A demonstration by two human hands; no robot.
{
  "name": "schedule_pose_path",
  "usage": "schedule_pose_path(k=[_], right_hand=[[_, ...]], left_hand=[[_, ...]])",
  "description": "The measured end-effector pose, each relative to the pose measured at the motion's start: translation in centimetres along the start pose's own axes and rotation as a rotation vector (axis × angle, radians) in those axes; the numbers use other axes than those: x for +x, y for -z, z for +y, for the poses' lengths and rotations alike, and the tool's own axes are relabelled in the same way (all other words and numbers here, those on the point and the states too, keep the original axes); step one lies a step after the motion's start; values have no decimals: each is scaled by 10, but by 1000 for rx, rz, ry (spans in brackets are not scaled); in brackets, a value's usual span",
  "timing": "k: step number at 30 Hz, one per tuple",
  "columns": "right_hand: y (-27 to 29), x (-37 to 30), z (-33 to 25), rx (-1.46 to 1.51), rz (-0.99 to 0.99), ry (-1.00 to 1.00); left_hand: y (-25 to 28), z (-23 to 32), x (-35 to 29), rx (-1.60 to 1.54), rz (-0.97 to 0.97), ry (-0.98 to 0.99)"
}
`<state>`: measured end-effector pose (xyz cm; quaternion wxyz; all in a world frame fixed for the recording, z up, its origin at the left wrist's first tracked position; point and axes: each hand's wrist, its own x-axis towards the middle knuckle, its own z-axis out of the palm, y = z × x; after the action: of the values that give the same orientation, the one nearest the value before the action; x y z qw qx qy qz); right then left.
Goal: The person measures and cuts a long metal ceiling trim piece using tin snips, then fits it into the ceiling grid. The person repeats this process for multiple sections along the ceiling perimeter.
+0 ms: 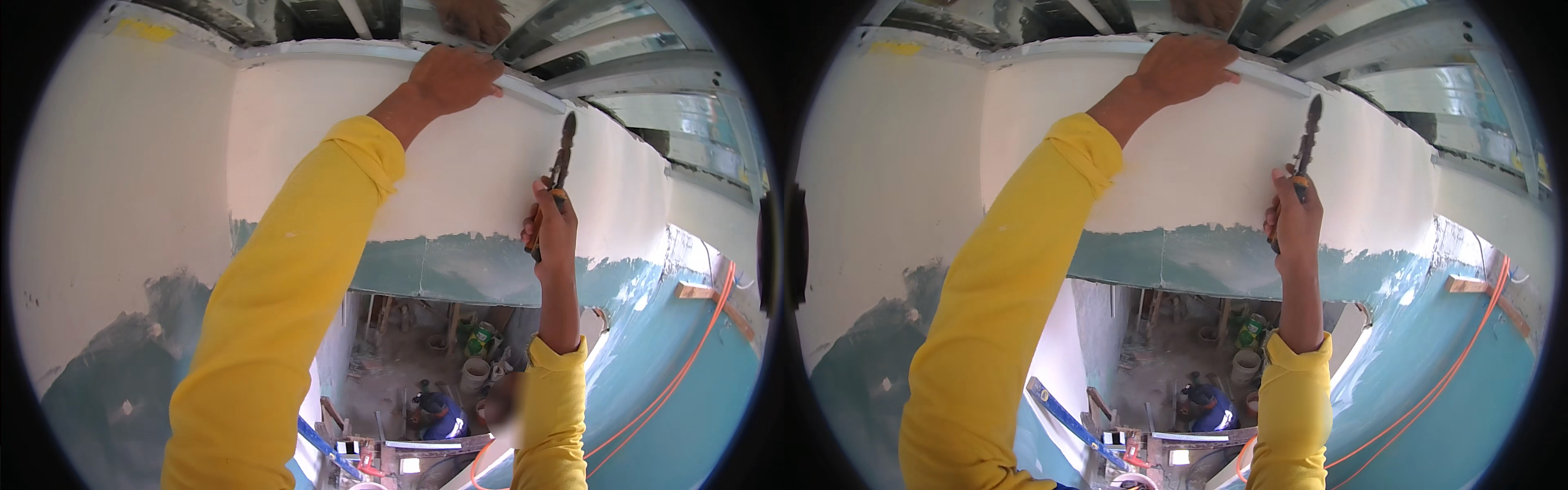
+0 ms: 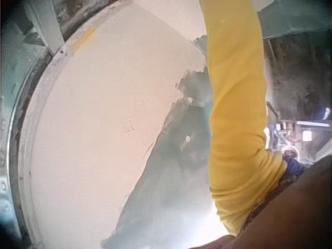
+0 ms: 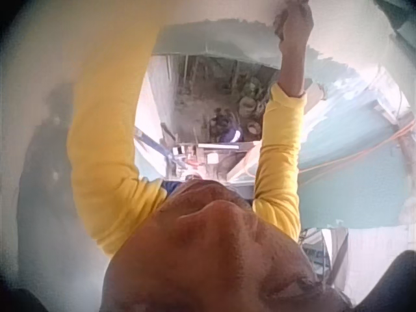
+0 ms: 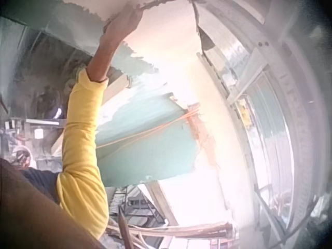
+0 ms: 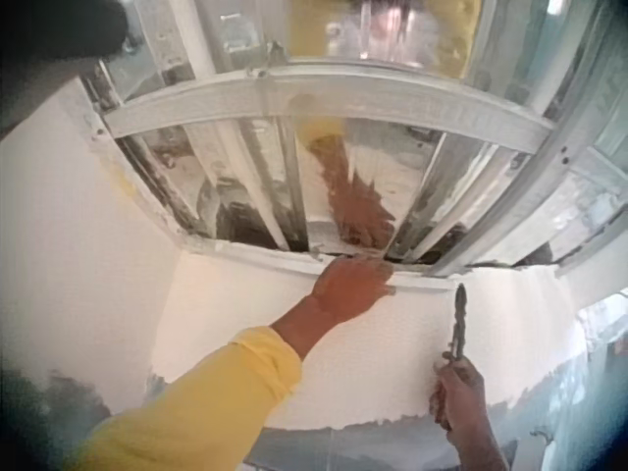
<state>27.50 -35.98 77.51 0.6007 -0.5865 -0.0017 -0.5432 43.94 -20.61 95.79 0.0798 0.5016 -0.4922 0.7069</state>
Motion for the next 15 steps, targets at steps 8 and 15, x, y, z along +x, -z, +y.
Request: schedule_pose_path(k=[8, 15], right_hand=[[-8, 6, -2, -13, -27, -8], [-8, 11, 7, -175, -37, 85]], left_hand=[[-2, -4, -4, 7, -22, -45], [-2, -16, -4, 3, -68, -63]])
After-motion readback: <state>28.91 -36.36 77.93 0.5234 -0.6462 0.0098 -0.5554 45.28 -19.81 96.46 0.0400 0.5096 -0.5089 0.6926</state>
